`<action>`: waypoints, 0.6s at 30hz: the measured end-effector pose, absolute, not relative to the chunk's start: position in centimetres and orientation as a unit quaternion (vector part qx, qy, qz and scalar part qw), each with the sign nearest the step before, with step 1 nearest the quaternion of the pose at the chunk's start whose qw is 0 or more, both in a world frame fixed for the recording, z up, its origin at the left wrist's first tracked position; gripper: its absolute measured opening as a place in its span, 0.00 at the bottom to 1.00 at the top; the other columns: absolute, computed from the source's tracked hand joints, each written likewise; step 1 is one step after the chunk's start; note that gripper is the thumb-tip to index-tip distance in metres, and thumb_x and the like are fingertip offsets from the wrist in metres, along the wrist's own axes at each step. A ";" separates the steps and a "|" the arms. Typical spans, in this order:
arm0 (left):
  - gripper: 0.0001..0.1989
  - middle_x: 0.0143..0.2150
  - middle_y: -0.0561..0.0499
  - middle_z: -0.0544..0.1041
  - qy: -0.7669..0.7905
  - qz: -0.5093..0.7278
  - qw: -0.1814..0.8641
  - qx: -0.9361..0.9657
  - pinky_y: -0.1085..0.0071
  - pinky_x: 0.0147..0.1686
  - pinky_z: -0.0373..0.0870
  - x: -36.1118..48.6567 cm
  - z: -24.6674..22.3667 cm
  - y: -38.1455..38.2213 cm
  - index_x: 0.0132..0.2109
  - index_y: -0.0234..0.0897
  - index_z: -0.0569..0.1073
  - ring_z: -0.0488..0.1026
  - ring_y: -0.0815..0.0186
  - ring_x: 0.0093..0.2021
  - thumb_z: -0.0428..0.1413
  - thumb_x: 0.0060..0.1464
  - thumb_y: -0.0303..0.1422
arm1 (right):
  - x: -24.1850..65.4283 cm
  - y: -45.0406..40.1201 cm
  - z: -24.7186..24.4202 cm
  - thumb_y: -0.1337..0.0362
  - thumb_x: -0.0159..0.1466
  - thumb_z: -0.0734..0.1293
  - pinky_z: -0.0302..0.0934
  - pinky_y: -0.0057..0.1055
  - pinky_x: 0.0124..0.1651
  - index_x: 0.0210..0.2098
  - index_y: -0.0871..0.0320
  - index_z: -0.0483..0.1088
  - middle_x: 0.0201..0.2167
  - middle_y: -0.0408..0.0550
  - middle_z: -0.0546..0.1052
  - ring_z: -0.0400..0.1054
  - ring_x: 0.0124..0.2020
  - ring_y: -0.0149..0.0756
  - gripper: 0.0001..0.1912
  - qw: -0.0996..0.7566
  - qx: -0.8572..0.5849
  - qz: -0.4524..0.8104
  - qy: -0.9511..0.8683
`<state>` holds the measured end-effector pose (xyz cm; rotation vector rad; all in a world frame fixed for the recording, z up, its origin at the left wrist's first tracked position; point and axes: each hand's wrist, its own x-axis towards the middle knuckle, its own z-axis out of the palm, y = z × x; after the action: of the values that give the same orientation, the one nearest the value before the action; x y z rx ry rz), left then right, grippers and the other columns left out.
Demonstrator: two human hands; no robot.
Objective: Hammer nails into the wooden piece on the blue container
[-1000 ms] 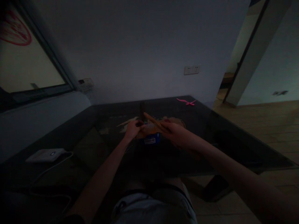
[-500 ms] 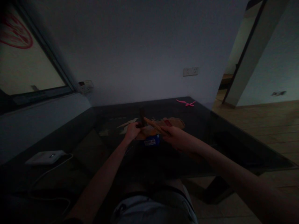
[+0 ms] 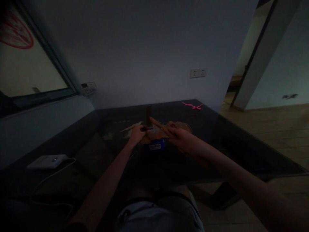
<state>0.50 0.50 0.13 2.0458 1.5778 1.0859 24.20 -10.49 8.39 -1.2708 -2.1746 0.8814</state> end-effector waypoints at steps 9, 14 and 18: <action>0.06 0.34 0.47 0.80 0.539 0.380 0.183 0.730 0.69 0.37 0.71 0.3 0.7 0.3 0.34 0.34 0.77 0.76 0.63 0.35 0.60 0.45 0.29 | 25.5 -12.2 7.0 0.61 0.60 0.62 0.51 0.20 0.12 0.58 0.59 0.60 0.16 0.34 0.61 0.55 0.12 0.24 0.27 0.305 -0.484 0.391 -0.721; 0.07 0.35 0.46 0.80 0.516 0.407 0.188 0.730 0.68 0.39 0.71 0.4 1.0 -0.1 0.34 0.34 0.77 0.76 0.63 0.36 0.59 0.44 0.26 | 26.4 -13.1 4.6 0.57 0.60 0.62 0.49 0.19 0.11 0.62 0.60 0.55 0.12 0.32 0.58 0.52 0.10 0.24 0.32 0.339 -0.495 0.433 -0.672; 0.07 0.35 0.47 0.79 0.499 0.431 0.195 0.726 0.66 0.40 0.72 0.3 0.5 0.4 0.35 0.34 0.77 0.76 0.63 0.36 0.58 0.45 0.26 | 26.5 -13.8 3.6 0.55 0.60 0.63 0.49 0.19 0.11 0.62 0.59 0.55 0.14 0.32 0.59 0.52 0.11 0.23 0.33 0.367 -0.482 0.465 -0.645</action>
<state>0.28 0.39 0.45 2.0355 1.3981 1.2093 26.53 -13.84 3.58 -1.2380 -1.6579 1.1956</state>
